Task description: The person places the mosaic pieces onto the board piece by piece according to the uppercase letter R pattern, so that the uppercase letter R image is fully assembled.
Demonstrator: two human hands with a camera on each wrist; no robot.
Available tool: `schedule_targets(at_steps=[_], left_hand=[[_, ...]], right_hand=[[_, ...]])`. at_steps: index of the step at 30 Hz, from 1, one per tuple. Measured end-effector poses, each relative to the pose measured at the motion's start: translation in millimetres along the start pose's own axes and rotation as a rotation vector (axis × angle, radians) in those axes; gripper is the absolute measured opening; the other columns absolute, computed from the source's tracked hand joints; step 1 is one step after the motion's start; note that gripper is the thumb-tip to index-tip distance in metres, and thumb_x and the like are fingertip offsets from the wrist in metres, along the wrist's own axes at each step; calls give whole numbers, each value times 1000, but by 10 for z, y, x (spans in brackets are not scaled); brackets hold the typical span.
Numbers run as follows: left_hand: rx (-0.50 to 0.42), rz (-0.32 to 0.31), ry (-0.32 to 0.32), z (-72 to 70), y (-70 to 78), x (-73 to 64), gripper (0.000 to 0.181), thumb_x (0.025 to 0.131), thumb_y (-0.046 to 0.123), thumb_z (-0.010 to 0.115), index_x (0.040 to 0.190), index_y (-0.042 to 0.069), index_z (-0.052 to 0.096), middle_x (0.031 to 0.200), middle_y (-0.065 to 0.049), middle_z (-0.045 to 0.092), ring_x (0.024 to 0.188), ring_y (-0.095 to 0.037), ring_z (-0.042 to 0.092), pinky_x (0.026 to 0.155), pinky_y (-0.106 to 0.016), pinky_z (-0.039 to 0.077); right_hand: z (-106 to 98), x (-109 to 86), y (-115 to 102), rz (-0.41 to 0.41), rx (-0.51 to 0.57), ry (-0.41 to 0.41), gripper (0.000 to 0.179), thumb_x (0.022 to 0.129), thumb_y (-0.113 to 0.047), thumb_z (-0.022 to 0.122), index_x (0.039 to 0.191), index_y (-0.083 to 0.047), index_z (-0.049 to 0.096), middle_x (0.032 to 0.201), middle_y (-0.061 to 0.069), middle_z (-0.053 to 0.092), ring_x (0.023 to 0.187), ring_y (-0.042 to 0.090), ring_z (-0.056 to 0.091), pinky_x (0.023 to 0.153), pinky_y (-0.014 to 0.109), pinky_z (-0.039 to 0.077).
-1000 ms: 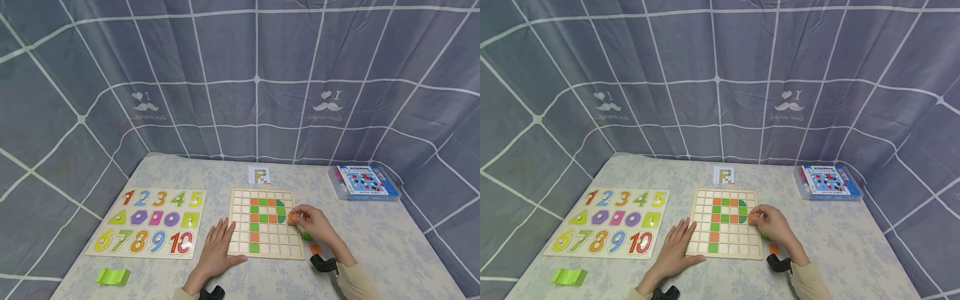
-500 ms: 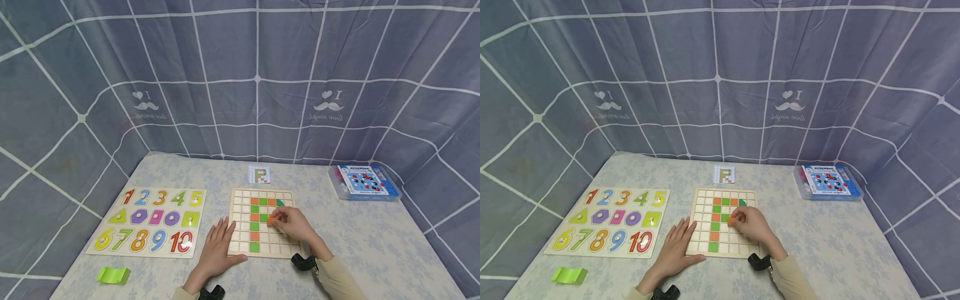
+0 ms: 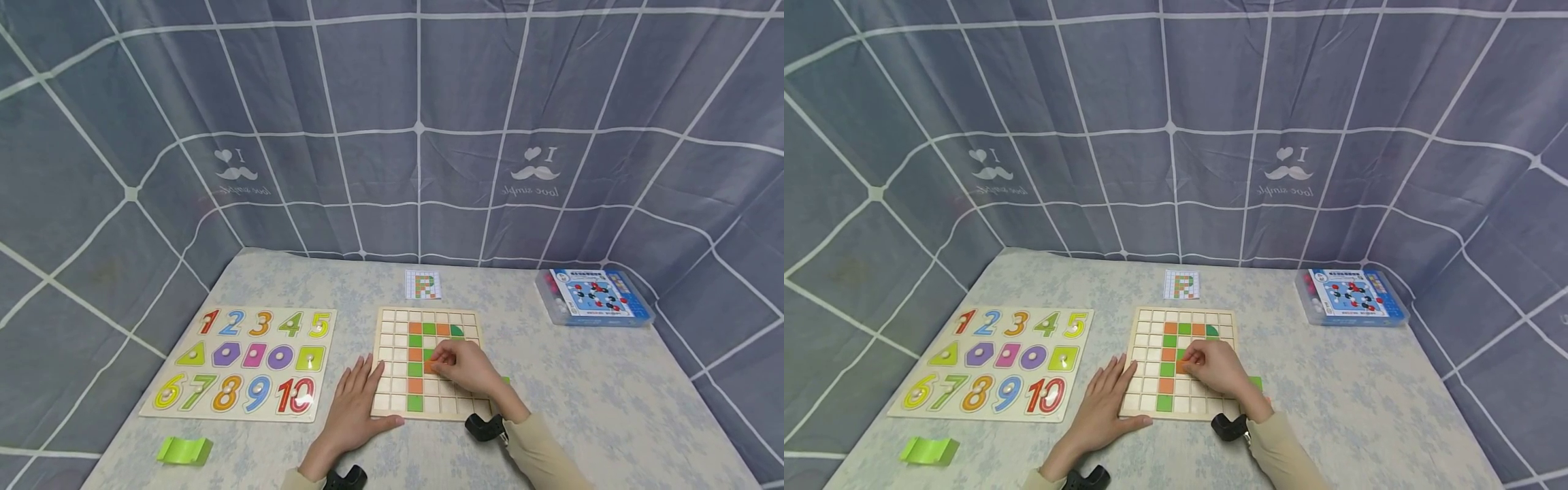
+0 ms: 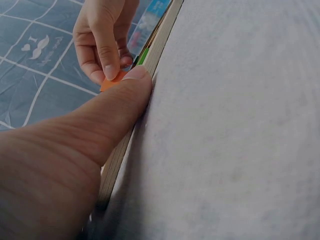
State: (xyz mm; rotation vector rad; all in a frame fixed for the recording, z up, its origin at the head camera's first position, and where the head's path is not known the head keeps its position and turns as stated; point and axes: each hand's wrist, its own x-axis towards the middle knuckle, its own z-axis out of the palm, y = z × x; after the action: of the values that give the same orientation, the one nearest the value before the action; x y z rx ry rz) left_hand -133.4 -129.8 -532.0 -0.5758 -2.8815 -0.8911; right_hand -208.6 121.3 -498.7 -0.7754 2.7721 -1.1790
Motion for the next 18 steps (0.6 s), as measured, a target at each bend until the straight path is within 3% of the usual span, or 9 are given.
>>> schedule_targets(at_steps=[10,18], left_hand=[[6,4,-6,-10,4,10,97,77,60,67,147,3,32,152,-21,21,141,-36,11,110,-52,9],[3,0,-4,0,2,-6,97,77,61,66,147,2,33,152,-22,23,141,-37,12,110,-52,9]], right_hand=[[-10,1,10,16,-39,-28,6,85,-15,73,81,-19,70,70,-15,57,60,4,51,57,25,45],[-6,7,12,-45,-79,12,4,84,-15,74,80,-16,75,72,-15,61,60,2,52,55,24,45]])
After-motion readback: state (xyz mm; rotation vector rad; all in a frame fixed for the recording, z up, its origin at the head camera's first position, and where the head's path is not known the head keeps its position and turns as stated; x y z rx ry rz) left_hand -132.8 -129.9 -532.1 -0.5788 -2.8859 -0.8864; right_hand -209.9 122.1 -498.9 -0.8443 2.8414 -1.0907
